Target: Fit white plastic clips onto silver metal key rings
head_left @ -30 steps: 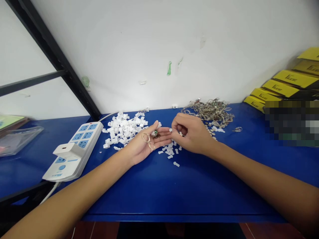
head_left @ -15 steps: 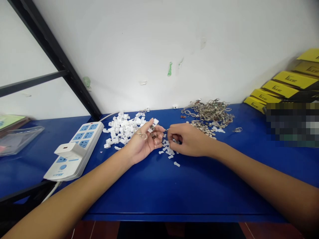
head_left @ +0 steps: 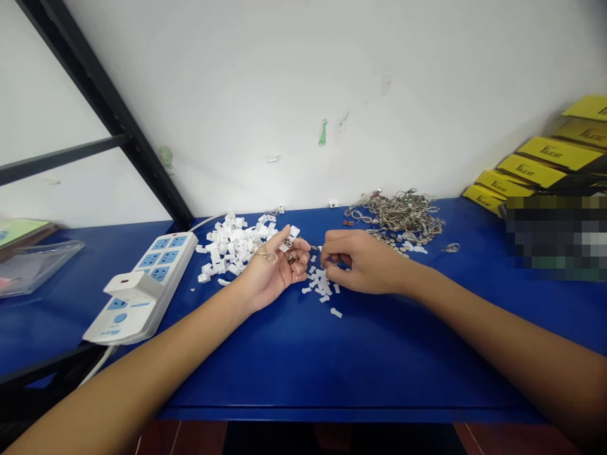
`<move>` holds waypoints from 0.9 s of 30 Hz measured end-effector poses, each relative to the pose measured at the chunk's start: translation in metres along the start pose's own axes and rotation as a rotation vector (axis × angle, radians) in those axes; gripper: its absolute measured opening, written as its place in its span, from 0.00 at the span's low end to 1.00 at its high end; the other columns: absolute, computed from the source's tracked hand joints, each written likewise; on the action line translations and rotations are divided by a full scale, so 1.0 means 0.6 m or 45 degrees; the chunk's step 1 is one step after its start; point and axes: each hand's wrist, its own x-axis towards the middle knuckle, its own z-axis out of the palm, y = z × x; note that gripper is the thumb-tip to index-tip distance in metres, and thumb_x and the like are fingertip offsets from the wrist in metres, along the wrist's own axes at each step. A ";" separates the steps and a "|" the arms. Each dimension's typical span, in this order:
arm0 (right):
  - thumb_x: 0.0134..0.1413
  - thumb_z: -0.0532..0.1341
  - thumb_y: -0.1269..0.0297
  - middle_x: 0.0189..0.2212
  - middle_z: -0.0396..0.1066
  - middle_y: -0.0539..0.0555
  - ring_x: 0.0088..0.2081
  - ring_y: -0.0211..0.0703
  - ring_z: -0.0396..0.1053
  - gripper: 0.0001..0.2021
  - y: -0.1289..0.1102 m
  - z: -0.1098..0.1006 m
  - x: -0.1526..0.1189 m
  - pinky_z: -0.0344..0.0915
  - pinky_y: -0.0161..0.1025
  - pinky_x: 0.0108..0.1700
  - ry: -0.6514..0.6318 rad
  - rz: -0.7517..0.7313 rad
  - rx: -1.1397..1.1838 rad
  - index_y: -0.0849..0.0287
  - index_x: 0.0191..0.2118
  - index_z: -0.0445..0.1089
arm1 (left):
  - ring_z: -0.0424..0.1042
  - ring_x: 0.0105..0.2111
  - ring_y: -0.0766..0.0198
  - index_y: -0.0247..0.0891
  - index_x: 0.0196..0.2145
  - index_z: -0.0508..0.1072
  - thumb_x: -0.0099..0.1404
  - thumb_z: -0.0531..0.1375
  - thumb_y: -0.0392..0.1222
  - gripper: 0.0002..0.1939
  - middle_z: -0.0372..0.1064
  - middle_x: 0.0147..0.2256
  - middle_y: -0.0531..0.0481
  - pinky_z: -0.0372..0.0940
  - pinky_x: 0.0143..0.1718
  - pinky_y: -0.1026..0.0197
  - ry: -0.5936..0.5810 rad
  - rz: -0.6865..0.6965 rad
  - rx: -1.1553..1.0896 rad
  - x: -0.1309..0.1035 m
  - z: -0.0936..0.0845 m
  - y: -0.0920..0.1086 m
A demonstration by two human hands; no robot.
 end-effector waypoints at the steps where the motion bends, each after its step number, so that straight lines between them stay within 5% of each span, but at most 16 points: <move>1: 0.52 0.61 0.72 0.28 0.63 0.49 0.27 0.35 0.59 0.04 -0.001 0.001 0.001 0.55 0.36 0.32 0.047 -0.006 -0.012 0.59 0.29 0.71 | 0.63 0.22 0.69 0.31 0.30 0.76 0.73 0.59 0.53 0.22 0.65 0.26 0.49 0.64 0.26 0.65 0.002 -0.003 -0.001 0.000 0.000 0.000; 7: 0.56 0.61 0.73 0.24 0.59 0.46 0.26 0.35 0.57 0.04 -0.020 0.011 0.003 0.55 0.35 0.31 0.391 -0.056 0.071 0.58 0.32 0.70 | 0.70 0.27 0.65 0.30 0.31 0.77 0.72 0.60 0.53 0.22 0.68 0.29 0.45 0.69 0.31 0.64 0.007 -0.004 -0.032 0.002 -0.002 -0.005; 12: 0.62 0.61 0.68 0.28 0.65 0.48 0.27 0.35 0.60 0.03 -0.038 0.027 -0.002 0.55 0.36 0.30 0.511 -0.116 -0.088 0.59 0.38 0.72 | 0.73 0.33 0.61 0.32 0.31 0.76 0.73 0.60 0.50 0.19 0.69 0.30 0.46 0.73 0.44 0.56 -0.019 0.030 -0.132 0.003 0.001 -0.010; 20: 0.69 0.60 0.61 0.39 0.76 0.59 0.41 0.48 0.71 0.11 -0.040 0.056 0.003 0.63 0.41 0.35 0.423 -0.240 -0.521 0.61 0.50 0.73 | 0.69 0.27 0.66 0.31 0.33 0.74 0.78 0.53 0.46 0.20 0.68 0.30 0.47 0.67 0.30 0.64 0.053 0.022 -0.258 0.001 0.011 -0.010; 27: 0.69 0.57 0.71 0.43 0.76 0.60 0.43 0.49 0.70 0.08 -0.039 0.058 0.008 0.68 0.43 0.39 0.264 -0.323 -0.678 0.63 0.46 0.74 | 0.65 0.25 0.67 0.32 0.35 0.73 0.79 0.50 0.47 0.20 0.65 0.28 0.49 0.65 0.30 0.63 0.075 0.022 -0.239 -0.001 0.014 -0.012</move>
